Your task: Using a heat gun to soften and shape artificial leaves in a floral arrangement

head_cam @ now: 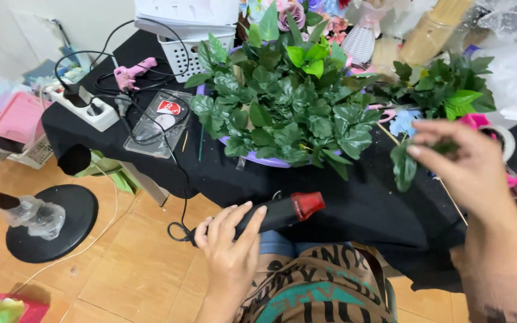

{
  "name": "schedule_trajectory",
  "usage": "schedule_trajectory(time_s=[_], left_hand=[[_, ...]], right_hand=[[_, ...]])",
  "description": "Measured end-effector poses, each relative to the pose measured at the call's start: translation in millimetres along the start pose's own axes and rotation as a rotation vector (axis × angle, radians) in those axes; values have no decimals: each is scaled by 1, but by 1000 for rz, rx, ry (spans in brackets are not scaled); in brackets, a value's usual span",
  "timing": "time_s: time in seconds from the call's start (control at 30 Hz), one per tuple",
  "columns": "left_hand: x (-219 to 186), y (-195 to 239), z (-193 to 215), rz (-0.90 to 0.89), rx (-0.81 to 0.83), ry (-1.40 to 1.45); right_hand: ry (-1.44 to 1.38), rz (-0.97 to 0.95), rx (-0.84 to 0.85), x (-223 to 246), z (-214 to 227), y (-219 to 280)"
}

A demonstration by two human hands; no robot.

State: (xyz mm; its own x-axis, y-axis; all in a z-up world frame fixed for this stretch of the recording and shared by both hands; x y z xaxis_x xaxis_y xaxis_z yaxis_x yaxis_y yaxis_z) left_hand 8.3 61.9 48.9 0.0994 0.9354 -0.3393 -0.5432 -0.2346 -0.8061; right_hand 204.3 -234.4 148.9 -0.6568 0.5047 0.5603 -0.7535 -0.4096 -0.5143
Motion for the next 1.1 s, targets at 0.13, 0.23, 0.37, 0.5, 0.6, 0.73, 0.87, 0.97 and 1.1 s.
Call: schedule_trajectory(time_s=[0.13,0.23,0.37,0.5,0.6,0.73,0.87,0.97,1.1], left_hand=[[11,0,9,11,-10,-72],[22,-3,15,45,-23,-100],[37,-7,16,73,-78,-104],[47,-6,8,110,-86,-117],[54,-6,-2,140,-57,-88],[59,-10,-14,140,-34,-84],[63,-13,-24,149,-4,-67],[66,-15,-29,151,0,-59],[70,-11,-34,143,7,-70]], right_hand=[[-38,119,103,44,-23,-70],[-105,181,225,66,-57,-115],[-155,14,434,64,-106,-154],[-213,14,599,59,-146,-173],[-113,-45,694,60,-162,-178],[-77,-60,723,49,-183,-187],[7,-72,794,31,-200,-191],[28,-9,809,19,-214,-193],[64,299,731,13,-224,-188]])
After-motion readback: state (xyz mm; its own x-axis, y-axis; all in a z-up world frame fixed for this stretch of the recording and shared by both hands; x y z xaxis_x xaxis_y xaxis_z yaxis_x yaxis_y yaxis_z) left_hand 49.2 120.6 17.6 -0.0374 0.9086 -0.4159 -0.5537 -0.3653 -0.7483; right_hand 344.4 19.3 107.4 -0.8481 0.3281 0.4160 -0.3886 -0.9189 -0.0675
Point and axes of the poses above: each hand's wrist, its own y-axis away from the middle knuckle, its own z-axis out of the back of the hand, x = y × z, the point moved 6 cm from there along -y, towards the middle knuckle, and after that the axes turned 4 degrees about z, right-handed, at the moved point
